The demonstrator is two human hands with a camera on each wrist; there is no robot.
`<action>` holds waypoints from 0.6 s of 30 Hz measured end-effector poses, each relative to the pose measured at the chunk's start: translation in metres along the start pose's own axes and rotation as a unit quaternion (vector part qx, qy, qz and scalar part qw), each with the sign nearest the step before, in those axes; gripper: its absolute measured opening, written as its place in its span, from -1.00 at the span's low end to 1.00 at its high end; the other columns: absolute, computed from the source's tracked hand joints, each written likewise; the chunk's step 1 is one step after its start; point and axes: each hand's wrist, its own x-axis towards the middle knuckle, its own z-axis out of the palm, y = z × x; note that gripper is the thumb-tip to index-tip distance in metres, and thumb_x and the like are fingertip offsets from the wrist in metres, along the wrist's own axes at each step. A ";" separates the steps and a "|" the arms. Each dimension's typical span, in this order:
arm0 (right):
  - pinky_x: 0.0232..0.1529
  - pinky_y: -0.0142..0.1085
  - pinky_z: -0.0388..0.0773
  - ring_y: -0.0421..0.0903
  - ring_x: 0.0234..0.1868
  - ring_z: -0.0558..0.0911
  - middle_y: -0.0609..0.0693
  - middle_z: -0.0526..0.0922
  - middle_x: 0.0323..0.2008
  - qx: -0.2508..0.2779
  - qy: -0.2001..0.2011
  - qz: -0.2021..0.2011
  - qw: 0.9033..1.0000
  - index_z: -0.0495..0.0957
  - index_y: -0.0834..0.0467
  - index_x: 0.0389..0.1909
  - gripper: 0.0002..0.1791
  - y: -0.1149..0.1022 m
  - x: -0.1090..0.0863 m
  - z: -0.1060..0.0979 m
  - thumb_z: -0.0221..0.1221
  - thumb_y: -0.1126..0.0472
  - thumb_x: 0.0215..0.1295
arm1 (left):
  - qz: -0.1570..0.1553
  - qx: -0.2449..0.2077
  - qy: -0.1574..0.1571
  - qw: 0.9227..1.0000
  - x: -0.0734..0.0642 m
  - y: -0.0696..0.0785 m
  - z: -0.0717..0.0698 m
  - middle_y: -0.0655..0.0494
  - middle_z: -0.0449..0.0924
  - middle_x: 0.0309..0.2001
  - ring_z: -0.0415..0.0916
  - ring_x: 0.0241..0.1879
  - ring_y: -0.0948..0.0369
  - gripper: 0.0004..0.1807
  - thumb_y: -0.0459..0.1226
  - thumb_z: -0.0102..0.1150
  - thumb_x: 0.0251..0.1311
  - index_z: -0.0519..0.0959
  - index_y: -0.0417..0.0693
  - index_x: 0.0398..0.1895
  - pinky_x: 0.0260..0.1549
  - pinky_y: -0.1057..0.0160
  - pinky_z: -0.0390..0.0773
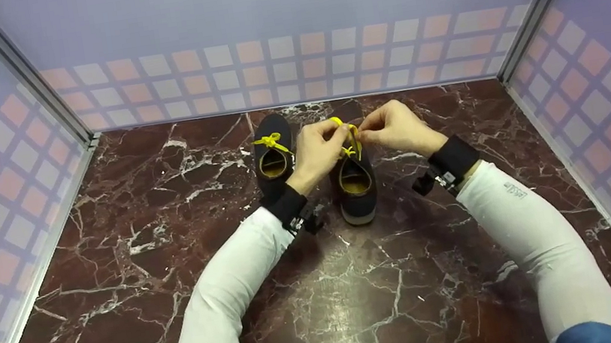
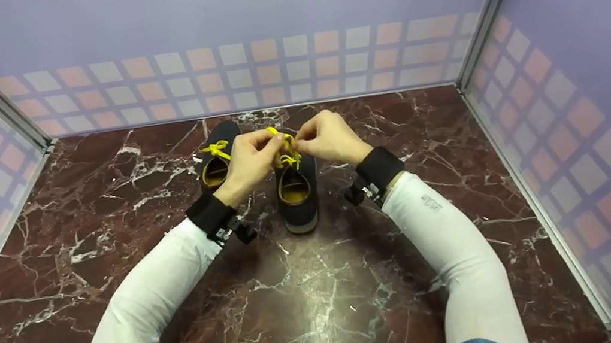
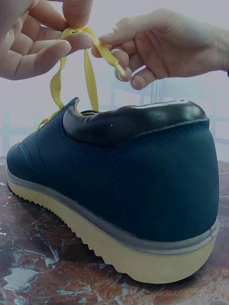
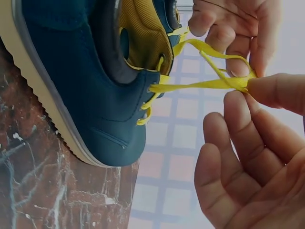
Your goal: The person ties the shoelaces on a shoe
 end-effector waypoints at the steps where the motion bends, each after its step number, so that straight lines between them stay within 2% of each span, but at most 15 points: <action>1: -0.44 -0.56 0.45 -0.46 -0.52 0.55 0.17 0.90 -0.29 0.001 -0.001 0.000 1.000 0.91 0.28 -0.16 -0.83 0.001 0.000 0.001 0.37 0.30 0.43 | 0.001 0.002 0.002 1.000 0.000 0.000 0.000 -0.20 0.86 -0.28 0.49 -0.55 0.50 -0.73 -0.21 0.29 0.57 0.85 -0.20 -0.23 -0.45 0.50 0.48; 9: -0.45 -0.57 0.54 -0.42 -0.52 0.67 0.28 0.92 -0.25 -0.007 -0.011 -0.003 1.000 0.91 0.27 -0.18 -0.86 0.002 0.000 0.010 0.41 0.32 0.40 | 0.012 0.014 0.013 1.000 -0.002 0.001 -0.001 -0.08 0.88 -0.28 0.52 -0.44 0.39 -0.73 -0.19 0.30 0.59 0.86 -0.12 -0.25 -0.36 0.44 0.43; 14: -0.45 -0.56 0.45 -0.46 -0.55 0.56 0.13 0.91 -0.36 -0.034 0.014 -0.012 0.999 0.90 0.20 -0.30 -0.92 0.002 0.002 0.015 0.50 0.25 0.34 | 0.023 0.030 0.012 0.999 -0.003 0.003 -0.001 0.02 0.87 -0.33 0.53 -0.44 0.38 -0.73 -0.15 0.31 0.58 0.87 -0.09 -0.24 -0.34 0.43 0.41; 18: -0.38 -0.54 0.47 -0.40 -0.51 0.58 -0.04 0.82 -0.46 -0.041 0.041 -0.008 0.998 0.80 0.18 -0.42 -0.87 0.003 0.004 0.020 0.54 0.25 0.27 | 0.029 0.034 0.009 0.999 -0.003 0.003 -0.001 0.05 0.82 -0.40 0.51 -0.47 0.39 -0.73 -0.16 0.31 0.57 0.87 -0.10 -0.25 -0.37 0.43 0.41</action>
